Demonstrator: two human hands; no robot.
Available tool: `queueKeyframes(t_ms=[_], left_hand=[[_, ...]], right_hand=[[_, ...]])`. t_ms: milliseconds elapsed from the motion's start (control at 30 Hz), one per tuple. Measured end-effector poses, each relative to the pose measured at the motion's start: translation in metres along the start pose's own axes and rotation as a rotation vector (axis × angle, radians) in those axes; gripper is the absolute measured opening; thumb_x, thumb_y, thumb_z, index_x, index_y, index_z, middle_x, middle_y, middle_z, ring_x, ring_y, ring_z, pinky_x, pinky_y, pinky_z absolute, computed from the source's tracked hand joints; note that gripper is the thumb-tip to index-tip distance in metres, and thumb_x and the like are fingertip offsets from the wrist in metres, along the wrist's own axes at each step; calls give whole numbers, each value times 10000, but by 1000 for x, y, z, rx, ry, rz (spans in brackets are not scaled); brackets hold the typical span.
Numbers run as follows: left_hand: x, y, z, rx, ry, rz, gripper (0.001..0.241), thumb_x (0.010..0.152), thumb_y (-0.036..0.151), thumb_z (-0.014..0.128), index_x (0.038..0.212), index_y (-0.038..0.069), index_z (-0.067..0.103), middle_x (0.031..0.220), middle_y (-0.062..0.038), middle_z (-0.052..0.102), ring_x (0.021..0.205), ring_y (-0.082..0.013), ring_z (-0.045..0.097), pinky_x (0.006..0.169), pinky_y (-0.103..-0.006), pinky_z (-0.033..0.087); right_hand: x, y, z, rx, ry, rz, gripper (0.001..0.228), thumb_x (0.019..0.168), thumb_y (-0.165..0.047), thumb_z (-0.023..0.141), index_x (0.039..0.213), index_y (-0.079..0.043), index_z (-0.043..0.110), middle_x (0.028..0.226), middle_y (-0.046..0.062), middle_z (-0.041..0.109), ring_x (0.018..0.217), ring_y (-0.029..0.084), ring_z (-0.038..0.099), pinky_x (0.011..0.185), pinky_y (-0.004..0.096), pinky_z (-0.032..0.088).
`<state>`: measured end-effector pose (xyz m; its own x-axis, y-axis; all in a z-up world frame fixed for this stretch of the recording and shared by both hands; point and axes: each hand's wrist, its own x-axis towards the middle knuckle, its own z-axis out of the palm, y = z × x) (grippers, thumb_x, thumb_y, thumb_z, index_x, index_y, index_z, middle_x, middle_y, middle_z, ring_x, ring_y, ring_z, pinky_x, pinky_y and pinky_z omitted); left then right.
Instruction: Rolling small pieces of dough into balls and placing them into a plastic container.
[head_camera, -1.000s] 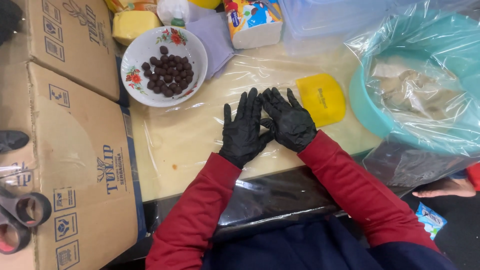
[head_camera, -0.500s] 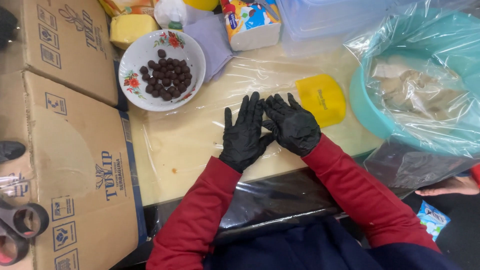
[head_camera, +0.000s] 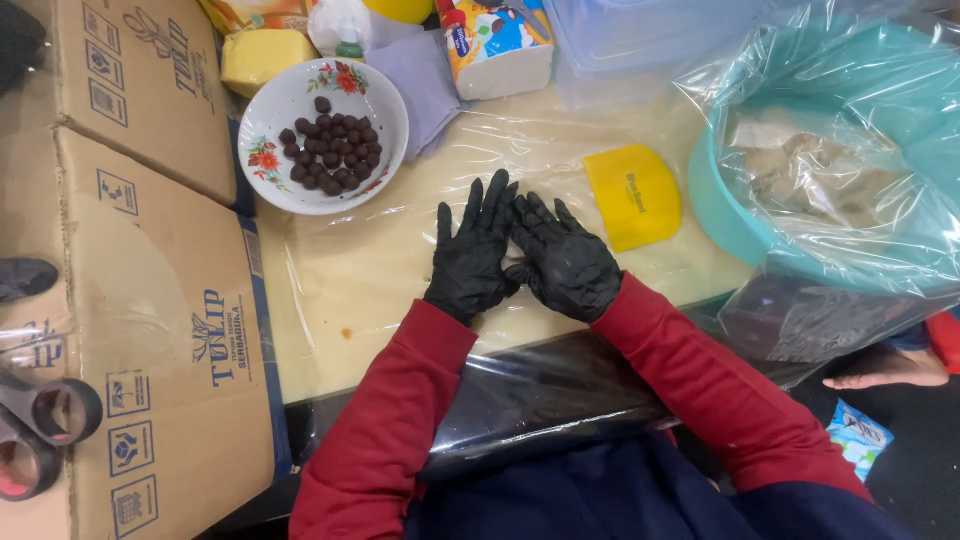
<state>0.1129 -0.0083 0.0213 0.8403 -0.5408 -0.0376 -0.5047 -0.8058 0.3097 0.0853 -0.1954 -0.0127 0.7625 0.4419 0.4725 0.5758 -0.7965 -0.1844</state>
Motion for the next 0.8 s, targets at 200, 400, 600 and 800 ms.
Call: queueKeyframes(t_ms=[200, 400, 600, 800], left_hand=[[1, -2, -2, -33, -12, 14, 1200, 794, 725, 638, 1652, 237, -44, 1722, 18, -92, 1583, -245, -61, 1210, -650, -32], [2, -2, -4, -3, -17, -3, 1131, 839, 672, 626, 1656, 242, -27, 1723, 25, -66, 1580, -265, -30, 1211, -651, 11], [4, -8, -7, -105, -5, 10, 1147, 799, 637, 689, 1658, 261, 29, 1725, 42, -10, 1579, -283, -11, 1209, -655, 7], [5, -3, -14, -133, -67, -38, 1284, 692, 636, 803, 1652, 270, 32, 1721, 65, -21, 1577, -265, -39, 1218, -643, -11]], right_hand=[[-6, -3, -1, 33, -1, -68, 666, 948, -464, 704, 1444, -38, 576, 1547, 217, 502, 1440, 402, 447, 1223, 534, 313], [-2, -3, -4, 7, -27, -61, 604, 968, -410, 687, 1469, -93, 576, 1551, 195, 506, 1456, 369, 435, 1251, 535, 248], [-4, -6, 3, 59, -23, -38, 557, 986, -420, 676, 1421, -77, 619, 1511, 167, 555, 1445, 331, 461, 1241, 526, 261], [-9, -4, 8, 43, -52, -66, 582, 968, -458, 688, 1446, -139, 604, 1561, 142, 508, 1476, 339, 416, 1239, 539, 253]])
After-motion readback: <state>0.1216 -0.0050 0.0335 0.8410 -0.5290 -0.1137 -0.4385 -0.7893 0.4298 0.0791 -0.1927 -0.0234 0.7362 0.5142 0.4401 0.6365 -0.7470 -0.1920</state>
